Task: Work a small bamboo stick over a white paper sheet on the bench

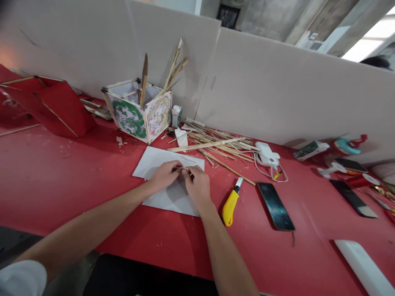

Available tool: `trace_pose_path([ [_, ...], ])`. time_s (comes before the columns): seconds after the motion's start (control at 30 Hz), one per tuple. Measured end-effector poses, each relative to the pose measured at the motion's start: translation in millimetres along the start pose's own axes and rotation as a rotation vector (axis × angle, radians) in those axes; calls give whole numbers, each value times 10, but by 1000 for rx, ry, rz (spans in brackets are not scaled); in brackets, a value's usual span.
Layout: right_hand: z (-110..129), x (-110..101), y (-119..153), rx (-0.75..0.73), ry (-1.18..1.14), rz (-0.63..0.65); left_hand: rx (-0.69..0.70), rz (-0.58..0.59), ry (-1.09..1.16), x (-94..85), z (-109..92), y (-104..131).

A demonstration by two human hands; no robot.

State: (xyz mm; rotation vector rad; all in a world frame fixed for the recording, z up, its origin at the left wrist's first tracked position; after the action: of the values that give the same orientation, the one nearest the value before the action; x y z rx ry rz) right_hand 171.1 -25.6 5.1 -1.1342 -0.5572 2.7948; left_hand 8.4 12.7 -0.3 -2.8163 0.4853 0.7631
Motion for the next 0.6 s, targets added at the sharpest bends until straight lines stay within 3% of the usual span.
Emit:
trace_pose_path([
  [0.13,31,44,26,48,-15,101,-5,-9,-3,-3,14,1],
  [0.37,-61,-17,-6,36,87,-102,10,3,-15,-2,-26,8],
  [0.6,110,26,39,-55,-27,29,7,7,-8,-5,12,10],
])
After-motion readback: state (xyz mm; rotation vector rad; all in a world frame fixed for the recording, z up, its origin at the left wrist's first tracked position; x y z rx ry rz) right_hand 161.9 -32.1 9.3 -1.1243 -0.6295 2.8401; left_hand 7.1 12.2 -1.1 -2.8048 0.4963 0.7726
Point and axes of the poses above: each hand's wrist, its own y-axis away from the middle knuckle, its own x-axis out of the palm, z = x × y, the point moved 1 cm from there along -y, towards the middle knuckle, and after that the axes turned 1 degree about z, right-handed, at the moved point
